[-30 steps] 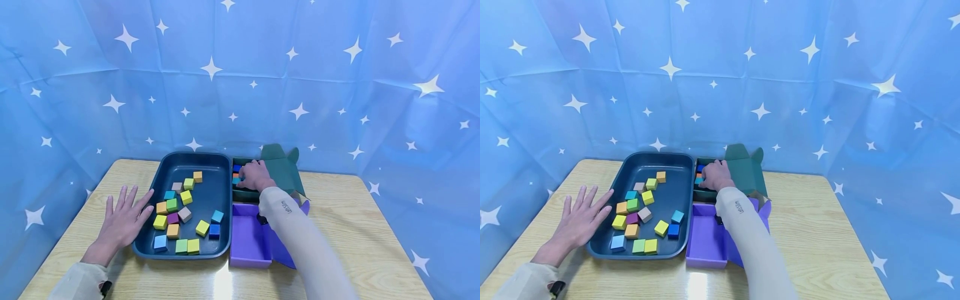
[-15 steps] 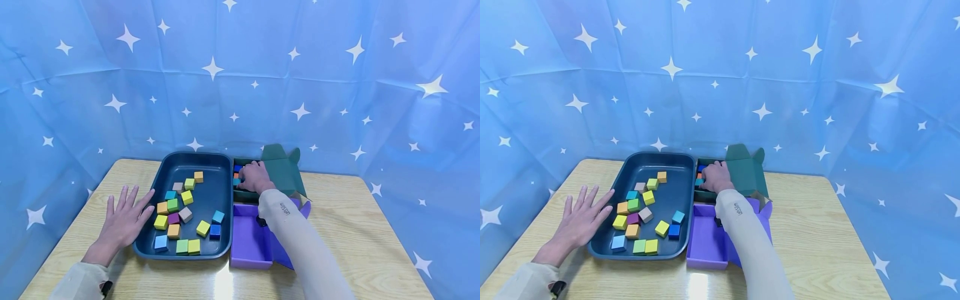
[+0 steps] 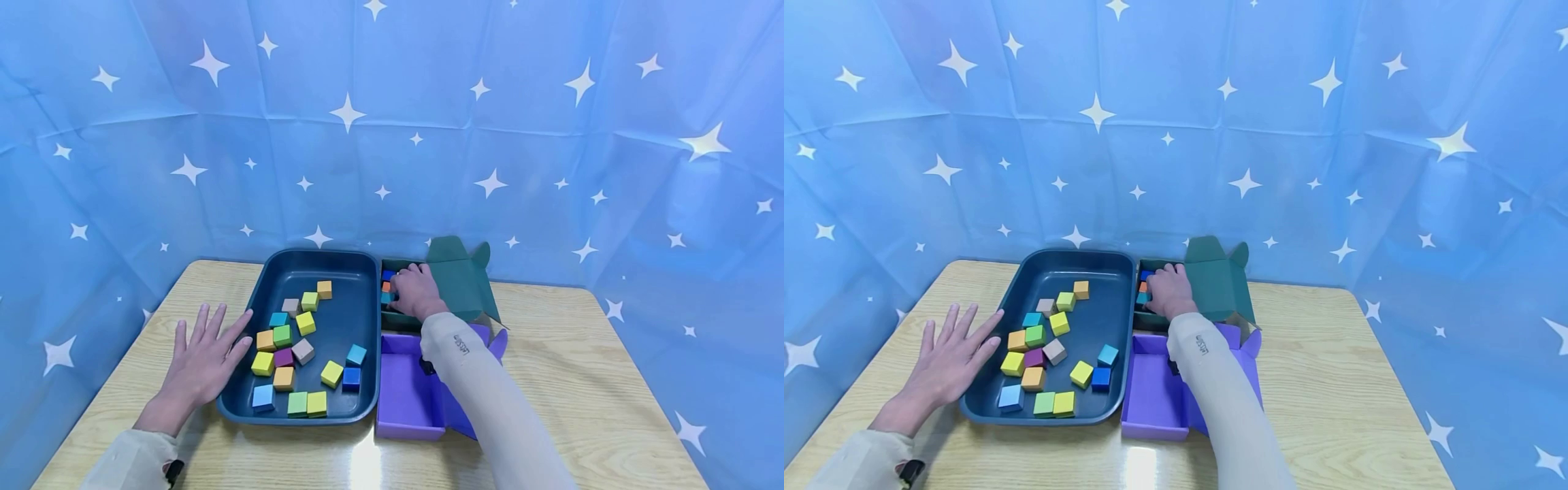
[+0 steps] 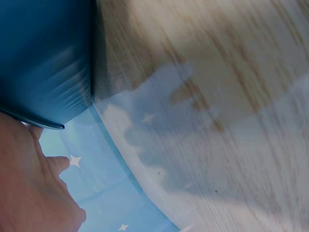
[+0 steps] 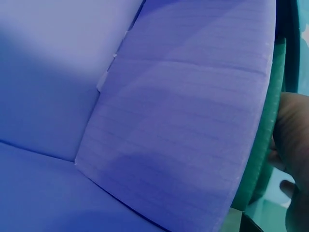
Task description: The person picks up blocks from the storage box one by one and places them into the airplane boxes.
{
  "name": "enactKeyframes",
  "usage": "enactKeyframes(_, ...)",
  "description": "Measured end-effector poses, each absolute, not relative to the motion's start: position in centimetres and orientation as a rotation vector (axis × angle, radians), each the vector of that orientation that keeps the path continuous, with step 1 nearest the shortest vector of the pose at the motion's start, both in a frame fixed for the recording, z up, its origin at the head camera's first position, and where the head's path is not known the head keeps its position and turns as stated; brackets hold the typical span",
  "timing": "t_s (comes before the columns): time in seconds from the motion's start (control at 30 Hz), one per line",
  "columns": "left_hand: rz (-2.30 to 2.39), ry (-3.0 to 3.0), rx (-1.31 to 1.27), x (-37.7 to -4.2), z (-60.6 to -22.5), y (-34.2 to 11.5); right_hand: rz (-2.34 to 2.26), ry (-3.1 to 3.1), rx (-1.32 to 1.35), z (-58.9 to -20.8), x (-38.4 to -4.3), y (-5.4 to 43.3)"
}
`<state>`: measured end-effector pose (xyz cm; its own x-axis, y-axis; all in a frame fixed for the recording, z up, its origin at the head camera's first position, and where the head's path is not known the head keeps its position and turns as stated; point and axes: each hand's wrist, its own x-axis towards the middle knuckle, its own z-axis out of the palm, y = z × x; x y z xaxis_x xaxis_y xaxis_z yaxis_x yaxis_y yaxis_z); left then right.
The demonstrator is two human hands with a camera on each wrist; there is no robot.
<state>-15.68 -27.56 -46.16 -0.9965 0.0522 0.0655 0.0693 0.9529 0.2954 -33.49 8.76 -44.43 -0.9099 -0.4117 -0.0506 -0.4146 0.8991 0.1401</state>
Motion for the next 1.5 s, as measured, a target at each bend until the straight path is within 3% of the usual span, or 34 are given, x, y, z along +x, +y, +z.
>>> enactKeyframes(0.67, -0.471, -3.048, -0.097, -15.6, -46.2, -27.4, 0.191, 3.063, -0.672, -44.2, -33.2, 8.8)
enactKeyframes(0.97, -0.472, -3.042, -0.100, -15.6, -46.2, -27.5, 0.048, 3.102, -0.730, -40.5, -32.8, 7.9)
enactKeyframes(1.2, -0.470, -3.033, -0.106, -15.6, -46.2, -27.6, 0.038, 3.096, -0.792, -38.2, -31.3, 5.8)
enactKeyframes(1.5, -0.481, -3.034, -0.115, -15.7, -46.3, -27.6, 0.053, 2.980, -0.936, -38.7, -28.0, 4.1)
